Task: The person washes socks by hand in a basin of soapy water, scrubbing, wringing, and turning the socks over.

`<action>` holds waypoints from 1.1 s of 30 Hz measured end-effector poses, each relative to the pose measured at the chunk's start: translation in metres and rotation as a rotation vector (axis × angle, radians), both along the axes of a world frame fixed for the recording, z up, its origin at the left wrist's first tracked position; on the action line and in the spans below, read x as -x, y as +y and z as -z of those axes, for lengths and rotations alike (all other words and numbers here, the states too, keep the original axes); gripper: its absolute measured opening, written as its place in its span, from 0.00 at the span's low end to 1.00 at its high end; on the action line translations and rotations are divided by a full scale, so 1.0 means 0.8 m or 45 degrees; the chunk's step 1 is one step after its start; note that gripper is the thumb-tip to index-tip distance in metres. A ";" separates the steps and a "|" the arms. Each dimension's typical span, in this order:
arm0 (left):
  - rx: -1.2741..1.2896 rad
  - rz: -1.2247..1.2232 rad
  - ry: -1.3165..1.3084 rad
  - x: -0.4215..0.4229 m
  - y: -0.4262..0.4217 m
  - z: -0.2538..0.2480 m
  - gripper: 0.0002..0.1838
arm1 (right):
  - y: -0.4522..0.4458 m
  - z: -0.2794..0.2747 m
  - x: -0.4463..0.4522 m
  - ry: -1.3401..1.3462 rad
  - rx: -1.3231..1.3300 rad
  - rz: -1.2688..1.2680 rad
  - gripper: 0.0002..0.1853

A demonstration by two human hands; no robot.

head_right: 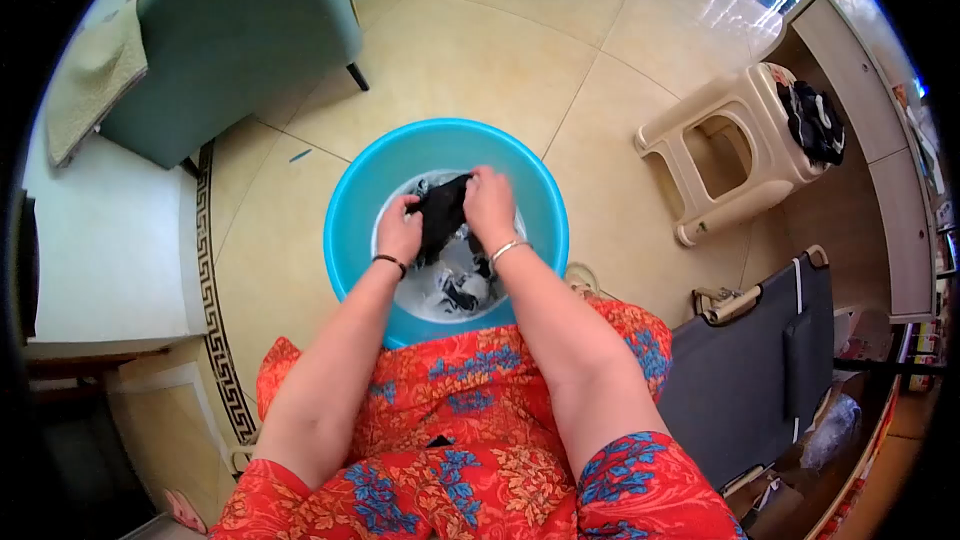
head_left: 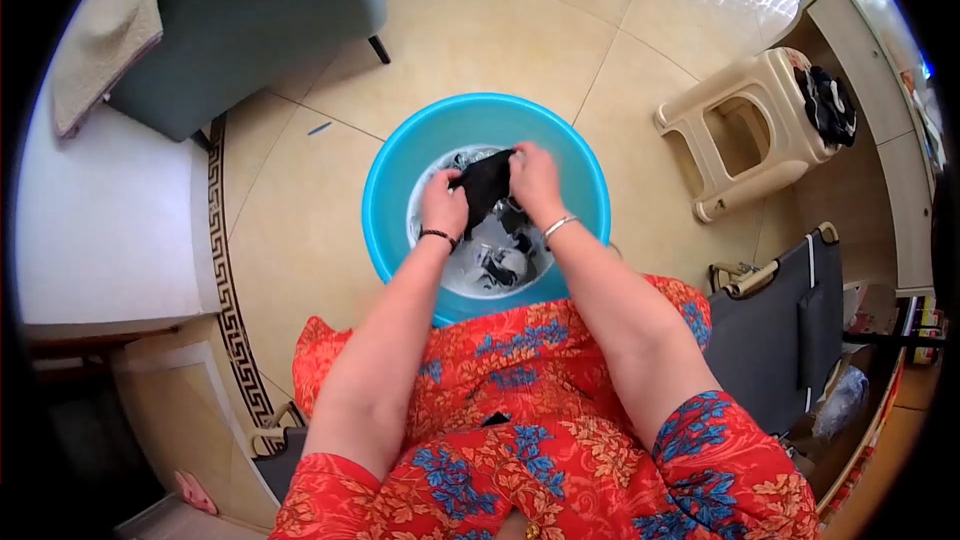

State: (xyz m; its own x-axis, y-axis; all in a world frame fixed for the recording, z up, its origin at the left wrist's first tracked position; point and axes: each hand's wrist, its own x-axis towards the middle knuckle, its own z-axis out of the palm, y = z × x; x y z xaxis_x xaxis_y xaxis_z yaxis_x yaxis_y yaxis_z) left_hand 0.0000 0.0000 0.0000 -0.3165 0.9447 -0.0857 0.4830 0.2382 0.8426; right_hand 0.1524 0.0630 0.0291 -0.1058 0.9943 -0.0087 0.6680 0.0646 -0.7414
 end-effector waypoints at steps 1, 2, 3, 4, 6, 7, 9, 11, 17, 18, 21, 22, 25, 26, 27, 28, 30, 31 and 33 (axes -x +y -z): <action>-0.104 0.012 0.187 -0.003 0.003 0.014 0.20 | -0.007 0.015 0.010 -0.117 -0.150 -0.052 0.14; -0.160 0.004 0.310 -0.012 0.003 0.022 0.20 | -0.019 0.029 0.020 -0.227 -0.471 -0.119 0.17; 0.161 0.102 0.369 -0.061 -0.040 0.032 0.22 | -0.068 0.056 -0.012 -0.389 -0.237 -0.280 0.21; 0.175 0.144 0.506 -0.061 -0.020 0.039 0.24 | -0.058 0.077 -0.001 -0.548 -0.328 -0.314 0.24; 0.327 0.271 0.741 -0.057 0.001 0.037 0.29 | -0.047 0.095 0.014 -0.747 -0.193 -0.380 0.28; 0.348 0.279 0.740 -0.054 0.002 0.041 0.29 | -0.046 0.093 0.017 -0.743 -0.172 -0.384 0.28; 0.351 0.376 0.908 -0.051 0.002 0.048 0.30 | -0.041 0.095 0.021 -0.830 -0.082 -0.421 0.30; 0.278 0.355 0.909 -0.050 0.004 0.044 0.28 | -0.040 0.094 0.019 -0.804 -0.083 -0.414 0.29; -0.011 0.118 0.263 -0.009 0.026 0.046 0.09 | -0.007 0.055 0.005 -0.647 -0.126 -0.376 0.16; -0.024 0.118 0.268 -0.004 0.029 0.034 0.09 | 0.000 0.049 0.006 -0.368 -0.025 -0.326 0.14; 0.158 0.019 -0.393 -0.002 0.029 -0.020 0.11 | 0.010 0.001 0.001 0.247 0.274 -0.270 0.11; 0.272 -0.058 -0.812 -0.002 0.026 -0.050 0.11 | 0.005 -0.021 0.003 0.765 0.584 -0.182 0.12; 0.276 -0.006 -1.346 -0.003 0.017 -0.081 0.13 | -0.011 -0.043 0.015 1.394 0.887 -0.155 0.18; 0.137 -0.018 -1.442 -0.010 0.017 -0.084 0.14 | -0.016 -0.045 0.024 1.324 0.730 -0.042 0.18; -0.003 -0.024 -1.538 -0.016 0.016 -0.083 0.14 | -0.021 -0.044 0.033 1.250 0.569 0.073 0.18; -0.081 0.105 -1.526 -0.020 0.015 -0.085 0.17 | -0.030 -0.050 0.048 1.376 0.462 0.194 0.21; -0.128 0.064 -1.333 -0.034 -0.001 -0.102 0.20 | -0.054 -0.076 0.047 1.498 0.676 0.197 0.23; -0.176 0.027 -1.147 -0.046 -0.007 -0.111 0.23 | -0.063 -0.091 0.043 1.613 0.888 0.202 0.24; -0.109 0.057 -1.167 -0.046 -0.006 -0.093 0.28 | -0.053 -0.023 0.074 1.779 0.910 0.102 0.27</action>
State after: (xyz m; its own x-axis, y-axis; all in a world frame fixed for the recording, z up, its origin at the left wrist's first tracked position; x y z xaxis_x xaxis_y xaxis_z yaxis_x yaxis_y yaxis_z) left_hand 0.0368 -0.0047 0.0740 -0.1220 0.9692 -0.2141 -0.3748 0.1547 0.9141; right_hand 0.0929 0.0204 0.0472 -0.3810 0.8307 -0.4058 -0.5614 -0.5567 -0.6124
